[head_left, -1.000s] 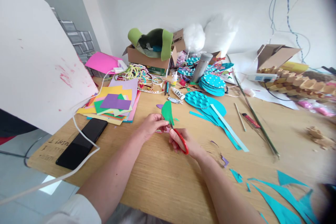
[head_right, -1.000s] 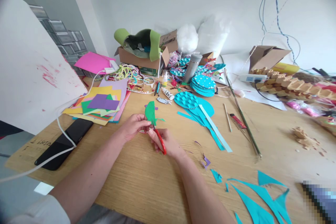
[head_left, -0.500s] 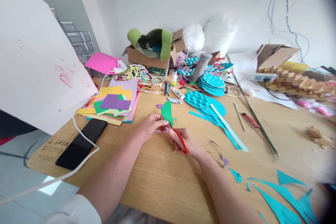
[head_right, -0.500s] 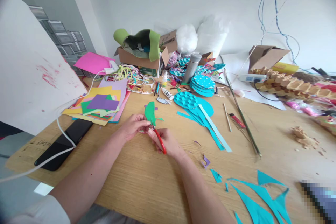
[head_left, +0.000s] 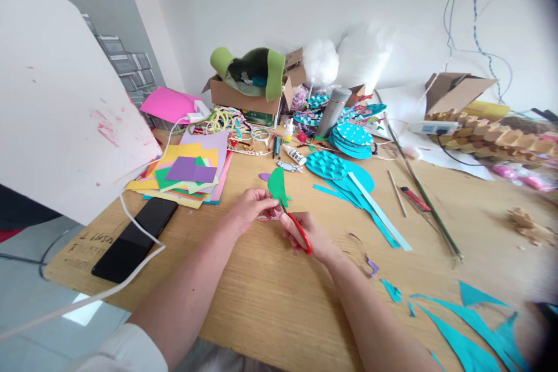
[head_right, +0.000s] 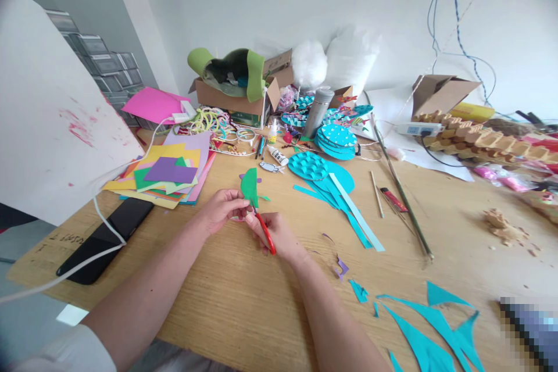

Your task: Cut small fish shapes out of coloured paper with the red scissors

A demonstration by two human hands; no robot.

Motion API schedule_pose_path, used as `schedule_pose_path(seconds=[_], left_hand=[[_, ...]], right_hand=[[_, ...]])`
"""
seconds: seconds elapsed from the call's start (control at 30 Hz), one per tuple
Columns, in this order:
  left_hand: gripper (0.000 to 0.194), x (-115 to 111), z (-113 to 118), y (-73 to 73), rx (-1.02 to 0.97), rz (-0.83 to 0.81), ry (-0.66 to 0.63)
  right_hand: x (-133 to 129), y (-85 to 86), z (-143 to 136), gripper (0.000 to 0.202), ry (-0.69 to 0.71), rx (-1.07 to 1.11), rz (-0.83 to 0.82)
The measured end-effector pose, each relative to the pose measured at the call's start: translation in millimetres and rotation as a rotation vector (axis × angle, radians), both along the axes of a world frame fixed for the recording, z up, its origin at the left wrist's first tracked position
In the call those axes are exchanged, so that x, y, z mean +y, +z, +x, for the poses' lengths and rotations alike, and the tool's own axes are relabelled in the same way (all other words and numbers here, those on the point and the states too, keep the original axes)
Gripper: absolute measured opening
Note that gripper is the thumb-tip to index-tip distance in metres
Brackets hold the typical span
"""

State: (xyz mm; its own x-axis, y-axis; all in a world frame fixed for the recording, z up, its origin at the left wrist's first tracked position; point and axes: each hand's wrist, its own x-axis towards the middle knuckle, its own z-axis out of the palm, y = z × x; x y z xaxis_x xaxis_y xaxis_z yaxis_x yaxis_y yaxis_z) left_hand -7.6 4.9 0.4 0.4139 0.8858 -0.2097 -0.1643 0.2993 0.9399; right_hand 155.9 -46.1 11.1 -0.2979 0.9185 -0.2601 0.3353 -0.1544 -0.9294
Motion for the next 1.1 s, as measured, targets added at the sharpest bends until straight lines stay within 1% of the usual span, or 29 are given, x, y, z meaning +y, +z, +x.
schedule_pose_path(seconds=[0.5,0.73,1.1], left_hand=[[0.026,0.3,-0.7,0.4,0.024,0.008,0.01],[0.026,0.1,-0.6,0.6,0.02,0.005,0.012],[0.026,-1.0,0.1,3.1,-0.003,-0.02,0.041]], right_hand=[[-0.7,1.3,1.3,0.063,0.032,-0.029,0.024],[1.1,-1.3,0.9,0.061,0.007,-0.02,0.025],[0.8,-0.1,-0.2,0.06,-0.011,-0.018,0.019]])
